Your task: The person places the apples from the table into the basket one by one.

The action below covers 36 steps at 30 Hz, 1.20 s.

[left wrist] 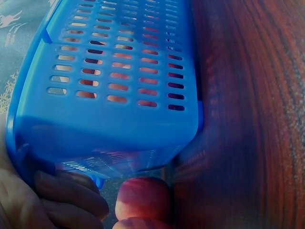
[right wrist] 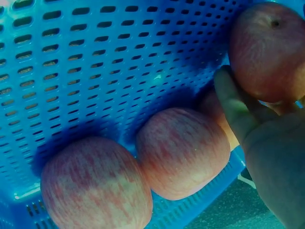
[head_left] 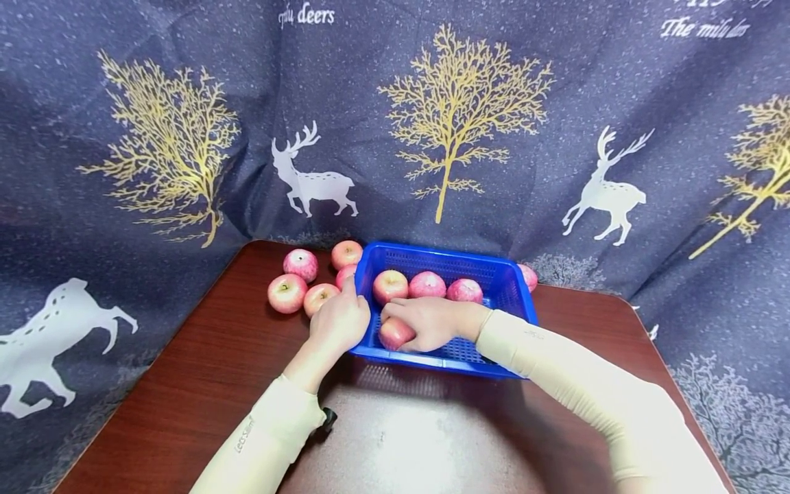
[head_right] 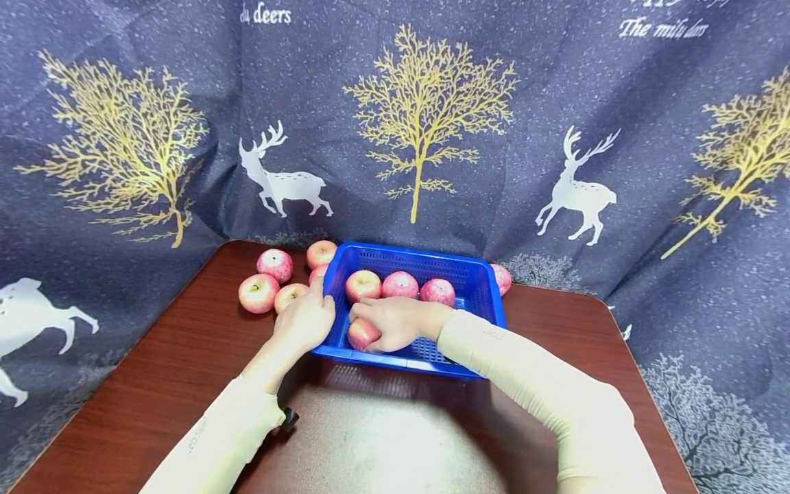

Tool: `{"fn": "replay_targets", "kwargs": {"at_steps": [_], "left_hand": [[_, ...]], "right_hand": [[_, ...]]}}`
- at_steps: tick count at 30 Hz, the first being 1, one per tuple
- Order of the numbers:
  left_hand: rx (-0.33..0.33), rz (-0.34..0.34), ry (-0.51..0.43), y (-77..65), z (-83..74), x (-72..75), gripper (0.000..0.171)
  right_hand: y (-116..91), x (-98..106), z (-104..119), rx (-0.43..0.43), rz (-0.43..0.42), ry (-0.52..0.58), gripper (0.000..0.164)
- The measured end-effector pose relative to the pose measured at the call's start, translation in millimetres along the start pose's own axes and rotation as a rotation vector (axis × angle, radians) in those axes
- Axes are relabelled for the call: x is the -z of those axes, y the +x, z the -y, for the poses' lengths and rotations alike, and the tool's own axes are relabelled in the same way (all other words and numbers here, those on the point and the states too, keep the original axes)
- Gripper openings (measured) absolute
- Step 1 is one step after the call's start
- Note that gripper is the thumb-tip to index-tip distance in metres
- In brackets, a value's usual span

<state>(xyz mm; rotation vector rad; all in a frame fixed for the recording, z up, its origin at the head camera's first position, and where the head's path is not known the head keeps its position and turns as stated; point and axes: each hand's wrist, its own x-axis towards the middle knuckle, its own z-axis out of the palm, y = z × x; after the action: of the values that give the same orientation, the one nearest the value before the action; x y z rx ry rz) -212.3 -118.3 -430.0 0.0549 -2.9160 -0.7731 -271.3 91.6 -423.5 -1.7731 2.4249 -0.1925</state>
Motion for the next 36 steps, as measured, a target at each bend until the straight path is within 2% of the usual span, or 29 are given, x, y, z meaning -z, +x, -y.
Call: {"fn": "replay_targets", "kwargs": {"at_steps": [7, 11, 20, 25, 36], "left_hand": [[-0.015, -0.017, 0.011, 0.8, 0.5, -1.1, 0.057], [-0.025, -0.018, 0.017, 2.2, 2.1, -2.9, 0.056], [-0.033, -0.030, 0.021, 3.2, 3.3, -3.8, 0.059], [-0.032, -0.016, 0.020, 2.3, 3.0, -3.6, 0.059], [-0.023, -0.018, 0.025, 2.2, 3.4, -4.1, 0.059]], "right_hand": [[-3, 0, -1, -0.006, 0.036, 0.085, 0.037], [-2, 1, 0, -0.013, 0.029, 0.110, 0.035], [7, -2, 1, 0.087, -0.109, 0.096, 0.040], [10, -4, 0, 0.104, -0.171, 0.028, 0.048], [14, -4, -4, 0.110, -0.212, -0.257, 0.065]]}}
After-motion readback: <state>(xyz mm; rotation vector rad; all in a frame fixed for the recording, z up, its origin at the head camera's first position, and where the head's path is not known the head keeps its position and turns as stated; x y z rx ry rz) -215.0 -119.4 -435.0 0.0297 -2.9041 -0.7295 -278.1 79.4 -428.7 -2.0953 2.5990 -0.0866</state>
